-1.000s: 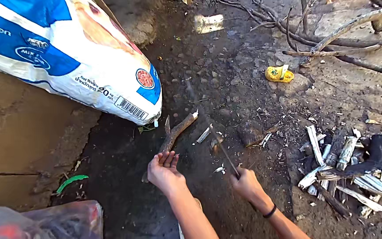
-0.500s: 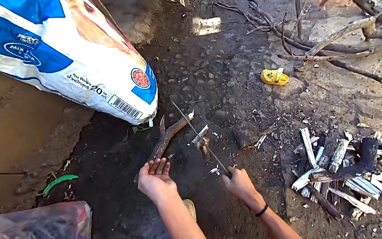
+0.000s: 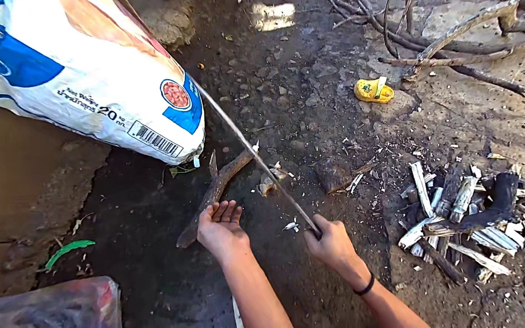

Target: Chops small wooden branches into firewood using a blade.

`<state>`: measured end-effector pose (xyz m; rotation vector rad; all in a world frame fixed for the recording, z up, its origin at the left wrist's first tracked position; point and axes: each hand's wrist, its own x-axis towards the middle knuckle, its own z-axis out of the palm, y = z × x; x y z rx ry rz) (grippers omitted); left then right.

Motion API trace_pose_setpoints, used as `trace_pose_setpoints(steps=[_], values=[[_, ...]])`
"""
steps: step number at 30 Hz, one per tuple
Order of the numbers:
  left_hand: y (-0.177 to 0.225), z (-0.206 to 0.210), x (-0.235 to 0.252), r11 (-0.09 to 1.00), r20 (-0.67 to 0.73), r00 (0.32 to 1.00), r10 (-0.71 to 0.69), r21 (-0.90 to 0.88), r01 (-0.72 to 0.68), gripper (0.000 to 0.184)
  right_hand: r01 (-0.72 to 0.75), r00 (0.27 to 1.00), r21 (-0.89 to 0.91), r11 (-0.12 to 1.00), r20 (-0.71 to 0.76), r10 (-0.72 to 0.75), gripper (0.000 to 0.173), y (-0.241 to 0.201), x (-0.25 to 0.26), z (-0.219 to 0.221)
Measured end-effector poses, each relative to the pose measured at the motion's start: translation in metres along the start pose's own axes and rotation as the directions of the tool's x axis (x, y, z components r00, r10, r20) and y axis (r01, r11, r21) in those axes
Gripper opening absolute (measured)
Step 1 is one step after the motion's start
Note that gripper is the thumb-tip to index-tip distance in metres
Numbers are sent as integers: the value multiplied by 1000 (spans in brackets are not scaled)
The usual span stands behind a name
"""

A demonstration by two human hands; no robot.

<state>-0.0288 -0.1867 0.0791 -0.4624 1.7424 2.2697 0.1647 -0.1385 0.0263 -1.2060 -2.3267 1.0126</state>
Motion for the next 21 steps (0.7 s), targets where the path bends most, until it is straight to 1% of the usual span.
trace_pose_setpoints(steps=[1,2,3,4,5,6,7,8,9,10,11,12,13,14,15,16,17,18,19,21], values=[[2,-4,4,1000,-10,1000,-1,-8,1,17,8,999,-21,1000,-43,-9,23,3,-1,8],[5,-8,7,1000,-33,999,7,-20,-8,18,-67,997,-86,994,30,70,27,6,-1,14],[7,-12,9,999,-57,998,15,-31,-17,17,-199,947,-199,960,214,240,34,8,1,16],[9,-16,9,999,-80,997,20,-43,-23,16,-281,844,-320,905,367,392,41,9,5,16],[11,-18,9,998,-97,995,20,-61,-26,15,-288,771,-398,871,444,457,45,10,10,18],[14,-18,9,996,-100,995,20,-79,-28,15,-261,744,-430,864,481,464,46,7,14,16],[16,-16,9,995,-100,995,28,-91,-37,16,-231,743,-430,873,502,443,45,2,16,12],[16,-15,8,995,-94,995,43,-84,-51,17,-206,761,-406,890,506,407,44,-2,14,7],[15,-16,9,996,-84,995,59,-59,-64,18,-183,806,-358,915,479,349,41,-6,7,4],[13,-17,10,997,-71,995,70,-30,-73,18,-143,881,-289,947,399,255,38,-7,1,3],[12,-20,13,997,-69,995,75,-11,-76,19,-80,954,-213,974,265,137,34,-3,-5,7],[12,-26,15,997,-78,994,80,-7,-81,19,-31,987,-148,988,149,53,30,3,-9,12],[14,-31,18,996,-96,992,87,-15,-89,19,-34,993,-102,994,105,44,28,10,-10,19],[17,-35,21,995,-119,988,96,-30,-100,18,-107,980,-93,990,158,121,28,16,-9,23],[20,-36,22,993,-149,984,102,-44,-110,17,-226,927,-138,964,273,257,31,20,-6,23],[23,-36,22,992,-171,980,99,-57,-110,16,-330,843,-212,920,374,388,35,23,0,20],[25,-33,20,993,-177,980,89,-66,-103,15,-385,773,-273,881,427,470,37,25,7,18],[24,-30,19,993,-177,981,81,-73,-95,14,-410,737,-302,861,446,508,38,25,10,15],[22,-27,17,993,-170,983,75,-76,-89,15,-419,726,-308,854,451,519,38,25,10,11],[15,-21,16,995,-135,989,61,-65,-70,16,-415,742,-285,864,443,503,36,21,5,1]])
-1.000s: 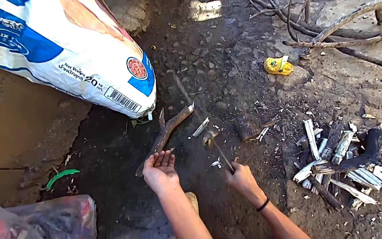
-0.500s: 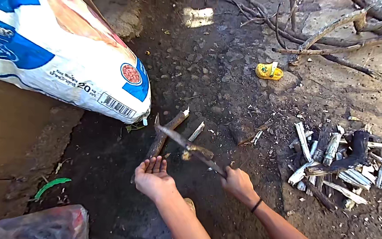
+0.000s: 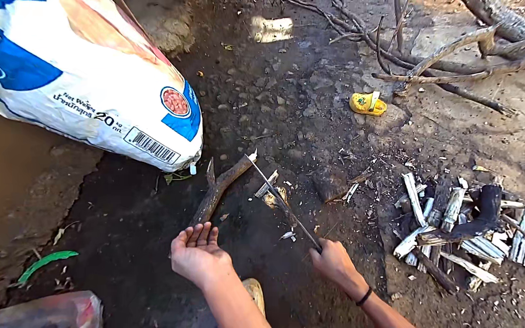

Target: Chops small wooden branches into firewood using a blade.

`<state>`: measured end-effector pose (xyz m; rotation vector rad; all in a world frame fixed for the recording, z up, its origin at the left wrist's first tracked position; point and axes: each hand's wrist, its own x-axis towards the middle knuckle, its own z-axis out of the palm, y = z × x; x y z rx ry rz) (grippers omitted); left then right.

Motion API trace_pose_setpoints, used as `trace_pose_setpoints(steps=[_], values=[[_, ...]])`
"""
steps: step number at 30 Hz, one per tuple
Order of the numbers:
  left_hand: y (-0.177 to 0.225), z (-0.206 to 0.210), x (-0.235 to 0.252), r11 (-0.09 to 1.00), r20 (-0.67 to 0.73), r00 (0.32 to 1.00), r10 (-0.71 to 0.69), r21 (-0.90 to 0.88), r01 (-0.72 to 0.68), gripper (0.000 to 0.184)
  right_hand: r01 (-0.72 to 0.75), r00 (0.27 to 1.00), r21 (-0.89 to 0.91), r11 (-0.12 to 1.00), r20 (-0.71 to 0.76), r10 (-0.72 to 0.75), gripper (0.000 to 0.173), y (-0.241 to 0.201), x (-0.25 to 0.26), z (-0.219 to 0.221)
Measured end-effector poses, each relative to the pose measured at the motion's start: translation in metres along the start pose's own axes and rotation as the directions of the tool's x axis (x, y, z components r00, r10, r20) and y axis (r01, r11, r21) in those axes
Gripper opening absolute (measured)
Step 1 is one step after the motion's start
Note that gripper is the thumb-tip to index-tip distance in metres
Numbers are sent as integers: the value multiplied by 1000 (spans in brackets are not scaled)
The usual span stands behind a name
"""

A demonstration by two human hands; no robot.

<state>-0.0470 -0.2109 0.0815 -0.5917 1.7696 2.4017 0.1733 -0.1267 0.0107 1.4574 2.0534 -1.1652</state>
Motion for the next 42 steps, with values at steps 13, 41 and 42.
trace_pose_setpoints(steps=[13,41,42], values=[[-48,12,-4,965,100,991,-83,256,55,16,-123,992,125,984,32,120,35,22,-2,11],[-169,74,-23,702,598,463,654,-252,-666,49,14,990,663,749,98,-105,24,-33,-65,-24],[-178,75,-18,702,623,447,642,-242,-670,52,28,993,641,767,70,-95,24,-31,-59,-18]])
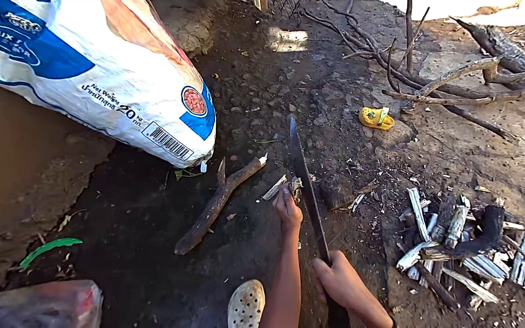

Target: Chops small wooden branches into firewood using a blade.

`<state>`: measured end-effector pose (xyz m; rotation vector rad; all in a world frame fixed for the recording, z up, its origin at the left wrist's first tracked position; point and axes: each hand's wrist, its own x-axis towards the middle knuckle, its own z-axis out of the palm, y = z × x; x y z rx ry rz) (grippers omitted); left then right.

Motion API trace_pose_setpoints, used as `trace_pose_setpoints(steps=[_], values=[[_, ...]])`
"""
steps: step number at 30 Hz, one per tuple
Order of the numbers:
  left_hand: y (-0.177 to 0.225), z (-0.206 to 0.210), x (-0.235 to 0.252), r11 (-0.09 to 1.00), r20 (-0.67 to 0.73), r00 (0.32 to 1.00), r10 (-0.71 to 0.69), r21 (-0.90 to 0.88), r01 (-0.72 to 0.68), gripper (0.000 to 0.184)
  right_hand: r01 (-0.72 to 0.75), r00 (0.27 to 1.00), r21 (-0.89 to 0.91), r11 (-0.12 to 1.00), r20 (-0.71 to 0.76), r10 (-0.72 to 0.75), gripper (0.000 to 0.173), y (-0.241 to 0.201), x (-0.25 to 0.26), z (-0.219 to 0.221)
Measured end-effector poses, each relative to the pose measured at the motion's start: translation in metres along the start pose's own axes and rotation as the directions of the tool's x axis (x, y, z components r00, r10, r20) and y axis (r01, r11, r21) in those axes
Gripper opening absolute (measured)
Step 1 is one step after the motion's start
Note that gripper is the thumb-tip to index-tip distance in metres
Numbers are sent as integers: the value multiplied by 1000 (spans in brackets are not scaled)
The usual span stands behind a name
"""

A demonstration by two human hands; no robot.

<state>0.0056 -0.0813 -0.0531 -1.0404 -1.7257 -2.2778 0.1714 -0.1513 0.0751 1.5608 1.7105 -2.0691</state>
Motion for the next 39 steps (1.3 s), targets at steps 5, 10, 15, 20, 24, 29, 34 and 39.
trace_pose_setpoints(steps=[5,10,15,20,24,29,34,39], values=[[-15,-50,-2,814,373,856,-359,574,91,46,-149,978,-339,929,-192,86,31,43,49,0],[43,-100,15,764,-296,843,-450,360,535,26,13,970,-446,895,-212,-120,25,41,37,-16],[66,-103,52,806,-356,775,-523,91,586,24,24,968,-472,881,-208,-138,25,16,27,-2],[85,-99,59,725,-373,658,-655,-63,686,29,-99,992,-514,852,-113,47,32,20,47,12],[94,-102,60,699,-365,643,-673,-31,715,31,92,973,-508,856,-139,-187,26,18,28,10],[97,-116,74,648,-387,602,-699,14,762,29,-154,986,-588,794,-142,86,35,36,45,16],[108,-105,72,591,-299,630,-716,220,776,31,-43,993,-525,850,-120,-24,30,26,37,4],[104,-110,67,528,-309,585,-750,253,811,34,-57,982,-509,859,-184,-45,29,35,36,3]])
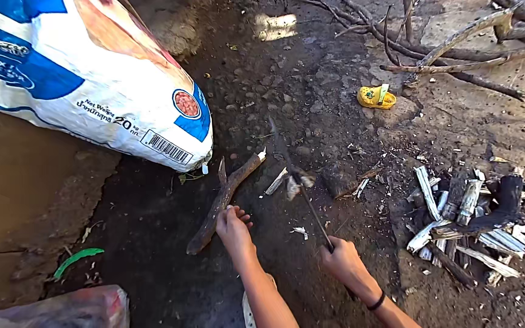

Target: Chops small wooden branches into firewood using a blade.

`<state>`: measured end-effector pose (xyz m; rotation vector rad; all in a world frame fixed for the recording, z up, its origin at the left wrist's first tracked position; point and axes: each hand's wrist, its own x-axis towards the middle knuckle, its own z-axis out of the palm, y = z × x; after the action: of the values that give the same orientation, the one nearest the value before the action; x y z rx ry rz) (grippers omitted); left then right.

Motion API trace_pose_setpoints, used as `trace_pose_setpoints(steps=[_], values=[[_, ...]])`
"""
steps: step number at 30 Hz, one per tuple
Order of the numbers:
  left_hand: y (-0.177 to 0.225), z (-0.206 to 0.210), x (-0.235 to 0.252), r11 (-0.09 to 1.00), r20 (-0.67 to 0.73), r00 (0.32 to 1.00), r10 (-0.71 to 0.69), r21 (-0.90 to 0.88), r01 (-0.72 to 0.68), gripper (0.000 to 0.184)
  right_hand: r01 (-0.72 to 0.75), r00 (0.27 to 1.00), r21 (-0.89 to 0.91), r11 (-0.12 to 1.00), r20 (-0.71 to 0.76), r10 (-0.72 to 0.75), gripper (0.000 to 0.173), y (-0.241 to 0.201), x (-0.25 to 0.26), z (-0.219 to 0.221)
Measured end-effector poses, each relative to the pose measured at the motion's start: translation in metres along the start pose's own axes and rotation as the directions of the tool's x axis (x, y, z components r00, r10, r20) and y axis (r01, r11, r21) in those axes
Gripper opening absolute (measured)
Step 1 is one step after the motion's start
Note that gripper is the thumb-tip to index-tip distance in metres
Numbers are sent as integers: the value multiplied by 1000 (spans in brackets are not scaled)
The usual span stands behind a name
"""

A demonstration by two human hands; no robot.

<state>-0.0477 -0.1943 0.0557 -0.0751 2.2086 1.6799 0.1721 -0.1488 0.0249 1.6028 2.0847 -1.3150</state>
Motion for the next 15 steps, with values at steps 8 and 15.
trace_pose_setpoints(steps=[8,15], values=[[-1,14,-4,946,160,981,105,288,-148,40,-36,995,51,998,90,32,30,4,0,-18],[-57,32,51,450,579,810,94,701,-553,67,101,994,370,923,-80,-76,25,-13,-15,-84]])
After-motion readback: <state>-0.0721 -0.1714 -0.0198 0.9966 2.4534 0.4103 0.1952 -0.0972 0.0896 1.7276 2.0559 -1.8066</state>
